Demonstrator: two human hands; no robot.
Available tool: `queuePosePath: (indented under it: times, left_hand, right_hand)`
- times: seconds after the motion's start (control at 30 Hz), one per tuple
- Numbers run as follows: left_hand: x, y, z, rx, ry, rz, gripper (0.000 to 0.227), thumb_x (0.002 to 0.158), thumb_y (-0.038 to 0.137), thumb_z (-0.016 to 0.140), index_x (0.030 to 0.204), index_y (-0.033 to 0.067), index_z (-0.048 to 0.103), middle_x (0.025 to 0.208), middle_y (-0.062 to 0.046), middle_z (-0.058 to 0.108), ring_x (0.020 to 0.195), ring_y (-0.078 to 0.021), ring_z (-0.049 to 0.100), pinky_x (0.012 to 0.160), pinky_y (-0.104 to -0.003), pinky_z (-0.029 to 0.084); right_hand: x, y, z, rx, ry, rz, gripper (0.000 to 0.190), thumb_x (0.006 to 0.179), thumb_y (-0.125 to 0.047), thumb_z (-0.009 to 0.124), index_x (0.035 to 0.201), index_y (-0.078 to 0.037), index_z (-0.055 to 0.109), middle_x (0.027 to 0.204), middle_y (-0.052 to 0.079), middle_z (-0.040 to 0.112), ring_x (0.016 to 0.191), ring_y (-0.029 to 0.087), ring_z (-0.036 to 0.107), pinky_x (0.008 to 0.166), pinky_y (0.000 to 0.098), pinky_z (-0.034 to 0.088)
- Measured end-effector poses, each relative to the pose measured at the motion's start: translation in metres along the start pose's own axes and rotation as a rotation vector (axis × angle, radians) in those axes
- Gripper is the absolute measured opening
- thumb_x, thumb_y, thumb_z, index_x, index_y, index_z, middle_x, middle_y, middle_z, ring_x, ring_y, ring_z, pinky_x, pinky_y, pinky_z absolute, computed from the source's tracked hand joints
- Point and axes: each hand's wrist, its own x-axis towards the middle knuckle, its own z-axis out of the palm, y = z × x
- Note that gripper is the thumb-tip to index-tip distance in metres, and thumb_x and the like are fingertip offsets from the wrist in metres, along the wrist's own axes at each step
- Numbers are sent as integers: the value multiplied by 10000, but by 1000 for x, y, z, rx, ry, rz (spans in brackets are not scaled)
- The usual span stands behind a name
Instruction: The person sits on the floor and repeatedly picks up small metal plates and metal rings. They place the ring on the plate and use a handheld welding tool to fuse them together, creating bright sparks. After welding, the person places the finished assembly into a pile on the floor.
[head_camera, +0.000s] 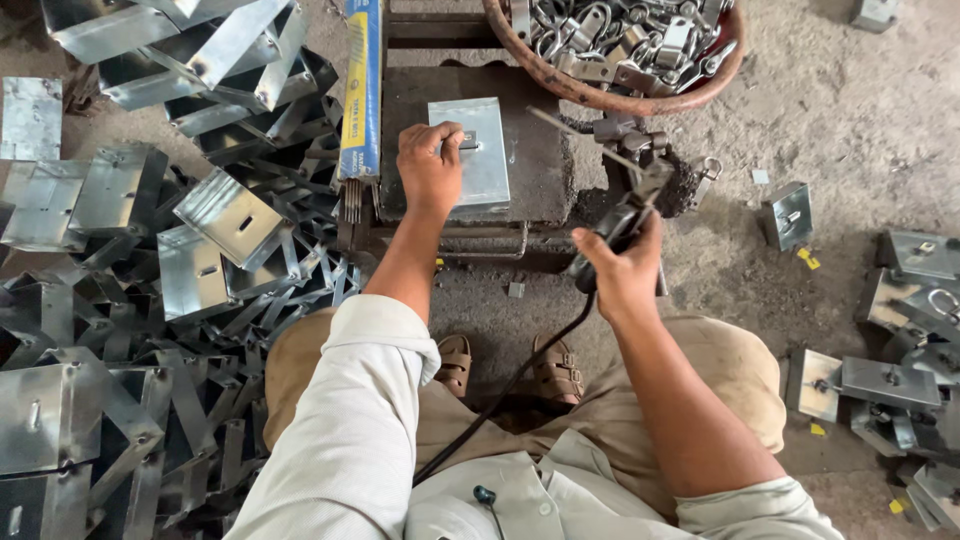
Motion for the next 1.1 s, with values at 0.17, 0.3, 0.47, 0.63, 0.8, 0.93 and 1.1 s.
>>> queuePosePath:
  times: [0.17, 0.3, 0.47, 0.63, 0.8, 0.93, 1.1]
  left_hand:
    - [0, -2, -1, 20, 23, -4, 95, 848, 139, 829, 939, 148, 803, 904, -42, 736, 1002, -251, 651, 857, -399, 548]
    - [0, -4, 1, 29, 36, 9, 100, 848, 142, 835, 943, 147, 802, 902, -51, 731, 1006, -256, 655, 849, -398, 547]
    - [-1, -3, -1, 25, 33, 33, 105, 853, 130, 830, 953, 146, 802, 910, -49, 738, 1000, -255, 654, 858, -390, 548]
    - [-1, -4, -1, 19, 35, 48, 115, 851, 126, 833, 960, 146, 803, 914, -46, 741, 1005, -247, 653, 865, -383, 550]
    - [-1, -4, -2, 41, 0, 4, 104, 862, 150, 832, 963, 144, 809, 921, -35, 739, 1029, -237, 648, 872, -377, 550]
    - [0, -2, -2, 19, -4, -4, 90, 875, 154, 822, 964, 145, 811, 927, -24, 743, 1038, -226, 647, 884, -364, 558]
    - [0, -3, -1, 35, -7, 12, 87, 881, 166, 814, 964, 140, 810, 928, -31, 745, 1039, -242, 642, 880, -380, 552]
  right_hand:
    - [4, 24, 6, -152, -40, -47, 532, 825, -98, 877, 1149, -78, 456, 949, 18, 546, 850, 118, 567, 770, 284, 524]
    - [5, 26, 11, -107, -82, -76, 554, 825, -113, 871, 1192, -66, 459, 989, -7, 554, 881, 102, 560, 788, 271, 503]
    - [3, 25, 16, -121, -119, -73, 582, 831, -132, 901, 1201, -50, 460, 985, 18, 551, 883, 123, 542, 804, 287, 495]
    - [0, 20, 20, -305, -105, -38, 620, 761, -202, 896, 1192, -40, 482, 989, 45, 617, 878, 152, 614, 798, 308, 534]
    - [-2, 18, 21, -375, -93, -57, 686, 745, -224, 903, 1242, -25, 475, 1003, 52, 637, 902, 165, 638, 827, 322, 547]
    - [-2, 14, 24, -418, -98, 19, 688, 747, -249, 899, 1240, -24, 475, 980, 58, 647, 891, 167, 660, 811, 326, 560]
    - [-2, 13, 27, -413, -101, -33, 690, 757, -250, 900, 1249, -27, 471, 970, 55, 645, 880, 160, 656, 793, 325, 558]
